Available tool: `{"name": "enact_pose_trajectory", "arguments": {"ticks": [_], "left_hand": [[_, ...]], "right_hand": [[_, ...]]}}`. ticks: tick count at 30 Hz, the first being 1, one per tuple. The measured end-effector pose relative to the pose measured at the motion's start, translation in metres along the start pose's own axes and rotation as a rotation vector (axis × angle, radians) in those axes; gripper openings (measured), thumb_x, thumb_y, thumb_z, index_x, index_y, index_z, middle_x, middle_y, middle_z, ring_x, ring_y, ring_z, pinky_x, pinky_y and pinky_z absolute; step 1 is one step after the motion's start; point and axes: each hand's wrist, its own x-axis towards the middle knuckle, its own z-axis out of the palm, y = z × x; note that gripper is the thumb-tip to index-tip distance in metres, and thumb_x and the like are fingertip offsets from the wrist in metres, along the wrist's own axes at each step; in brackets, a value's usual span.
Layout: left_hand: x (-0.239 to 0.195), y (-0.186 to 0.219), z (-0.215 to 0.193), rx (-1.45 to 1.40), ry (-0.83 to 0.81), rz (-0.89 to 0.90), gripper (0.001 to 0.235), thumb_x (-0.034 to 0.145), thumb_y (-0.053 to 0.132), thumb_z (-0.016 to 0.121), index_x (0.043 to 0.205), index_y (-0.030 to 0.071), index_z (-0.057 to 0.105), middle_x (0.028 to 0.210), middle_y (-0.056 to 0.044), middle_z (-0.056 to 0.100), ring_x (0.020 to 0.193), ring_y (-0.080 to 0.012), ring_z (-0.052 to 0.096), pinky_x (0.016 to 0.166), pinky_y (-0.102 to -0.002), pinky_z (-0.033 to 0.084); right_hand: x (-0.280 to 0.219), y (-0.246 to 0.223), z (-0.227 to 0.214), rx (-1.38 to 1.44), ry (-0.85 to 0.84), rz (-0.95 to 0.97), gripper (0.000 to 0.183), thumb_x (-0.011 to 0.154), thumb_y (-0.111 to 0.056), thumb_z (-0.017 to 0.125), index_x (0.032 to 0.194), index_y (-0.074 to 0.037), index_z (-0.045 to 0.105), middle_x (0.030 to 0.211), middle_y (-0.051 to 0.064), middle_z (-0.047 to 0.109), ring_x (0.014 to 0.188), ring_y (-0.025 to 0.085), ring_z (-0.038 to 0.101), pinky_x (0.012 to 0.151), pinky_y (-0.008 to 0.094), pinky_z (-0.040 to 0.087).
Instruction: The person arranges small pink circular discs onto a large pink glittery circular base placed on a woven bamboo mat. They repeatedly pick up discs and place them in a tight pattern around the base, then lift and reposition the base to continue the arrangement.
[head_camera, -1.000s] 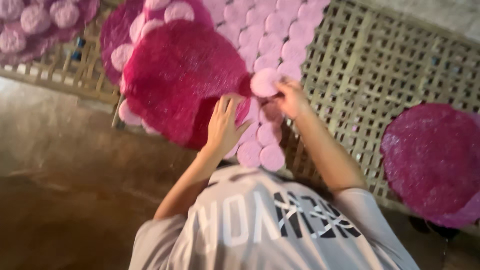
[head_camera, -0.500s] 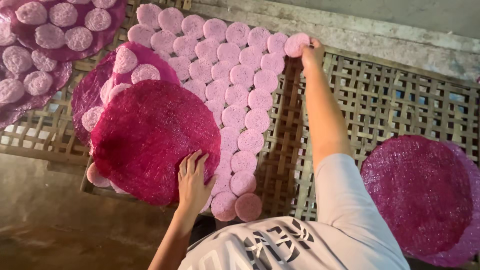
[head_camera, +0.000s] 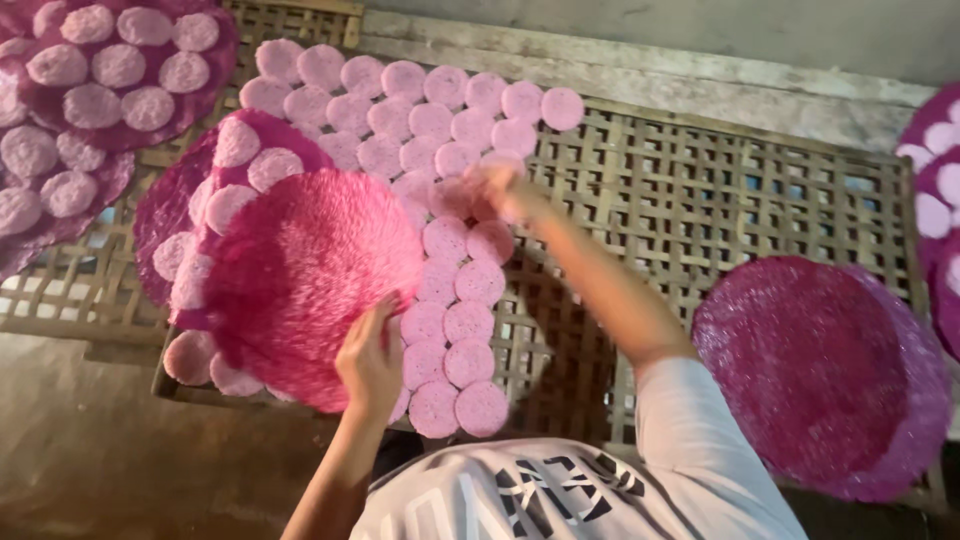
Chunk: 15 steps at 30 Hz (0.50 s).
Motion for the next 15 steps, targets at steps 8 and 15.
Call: {"name": "enact_pose_trajectory", "arguments": {"ticks": [8,15], "left_hand": [[-0.009,0.053,0.051,-0.173,-0.359,0.348,0.049,0.091,0.025,0.075,0.136,0.012,0.061,0.135,-0.011,0.064,0.116,-0.0342,0.064,0.095,-0.046,0.052],[0.051,-0.077,0.015,0.202,-0.084,0.049,0.041,0.090,0.016,0.077,0.129,0.015,0.063,0.124,-0.014,0.065,0.115,-0.0379,0.059,0.095,-0.050,0.049]], "right_hand": [[-0.197,0.005,-0.103,-0.316,0.202,-0.140,0.038,0.106,-0.034,0.067,0.123,0.000,0.067,0.118,0.013,0.064,0.106,0.024,0.064,0.095,0.040,0.052],[-0.390,0.125,-0.308,0.539,0.820,0.074,0.056,0.103,0.008,0.068,0.153,-0.004,0.045,0.150,0.013,0.061,0.134,0.030,0.065,0.110,0.050,0.053]]}}
